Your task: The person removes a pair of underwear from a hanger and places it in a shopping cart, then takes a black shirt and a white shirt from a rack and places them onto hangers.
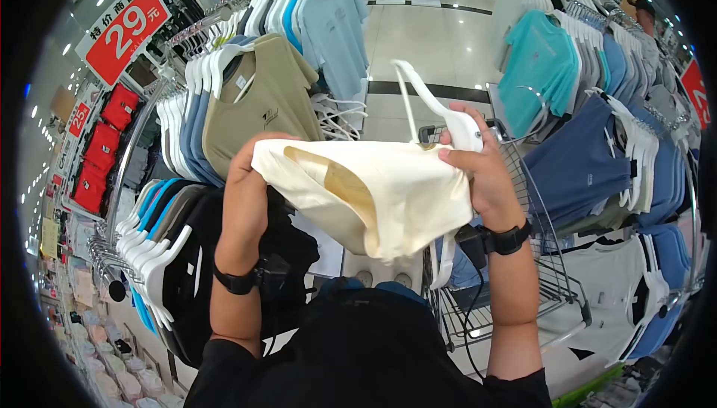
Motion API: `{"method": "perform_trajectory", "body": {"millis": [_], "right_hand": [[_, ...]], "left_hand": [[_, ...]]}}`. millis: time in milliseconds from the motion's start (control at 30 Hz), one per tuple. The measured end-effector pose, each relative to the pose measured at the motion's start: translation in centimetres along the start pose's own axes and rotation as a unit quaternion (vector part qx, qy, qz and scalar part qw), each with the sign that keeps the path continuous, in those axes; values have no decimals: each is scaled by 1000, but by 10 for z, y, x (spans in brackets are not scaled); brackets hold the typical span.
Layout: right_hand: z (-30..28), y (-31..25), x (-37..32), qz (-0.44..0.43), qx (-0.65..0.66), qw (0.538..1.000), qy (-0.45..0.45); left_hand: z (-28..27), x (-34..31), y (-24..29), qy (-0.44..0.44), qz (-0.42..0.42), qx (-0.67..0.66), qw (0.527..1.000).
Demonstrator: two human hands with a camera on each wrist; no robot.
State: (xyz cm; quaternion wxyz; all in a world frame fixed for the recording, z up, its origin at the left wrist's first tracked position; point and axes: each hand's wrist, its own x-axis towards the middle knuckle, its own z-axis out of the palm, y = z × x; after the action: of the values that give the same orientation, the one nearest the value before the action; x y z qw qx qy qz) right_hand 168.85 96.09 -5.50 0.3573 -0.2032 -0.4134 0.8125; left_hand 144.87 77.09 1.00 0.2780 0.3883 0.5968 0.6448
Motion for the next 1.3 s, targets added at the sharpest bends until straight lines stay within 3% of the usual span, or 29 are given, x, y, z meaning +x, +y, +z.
{"method": "perform_trajectory", "body": {"millis": [100, 167, 200, 300, 367, 500, 567, 767, 933, 1033, 1233, 1300], "right_hand": [[-11, 21, 1, -28, -123, 991, 42], [-14, 28, 1, -56, -230, 970, 55], [-21, 38, 1, -156, -251, 955, 34], [-17, 12, -20, -165, -323, 932, 11], [-22, -4, -35, -117, -256, 959, -20], [-32, 5, -23, -104, -198, 972, -78], [-27, 14, -4, -83, -183, 979, -46], [-36, 33, 52, -152, -167, 974, -4], [-21, 40, 104, -9, -233, 972, -2], [-27, 54, 137, -19, -212, 977, 32], [-79, 45, 206, -35, -183, 978, -95], [-101, 44, 236, -55, -153, 979, -123]], "left_hand": [[-9, 16, -12, -15, -6, 4, 1000], [-9, 30, -21, 23, -1, 30, 999], [-9, 40, -24, 23, 12, 68, 997], [-13, 73, -36, -13, 10, 107, 994], [-15, 90, -48, -35, -2, 91, 995], [-23, 136, -74, -64, 3, 33, 997], [-31, 160, -81, -86, -1, 12, 996], [-56, 229, -87, -123, -20, -14, 992], [-63, 281, -98, -171, -6, 45, 984], [-59, 309, -105, -196, -9, 76, 978], [-16, 384, -132, -367, 101, 138, 914], [4, 404, -133, -449, 88, 160, 875]]}}
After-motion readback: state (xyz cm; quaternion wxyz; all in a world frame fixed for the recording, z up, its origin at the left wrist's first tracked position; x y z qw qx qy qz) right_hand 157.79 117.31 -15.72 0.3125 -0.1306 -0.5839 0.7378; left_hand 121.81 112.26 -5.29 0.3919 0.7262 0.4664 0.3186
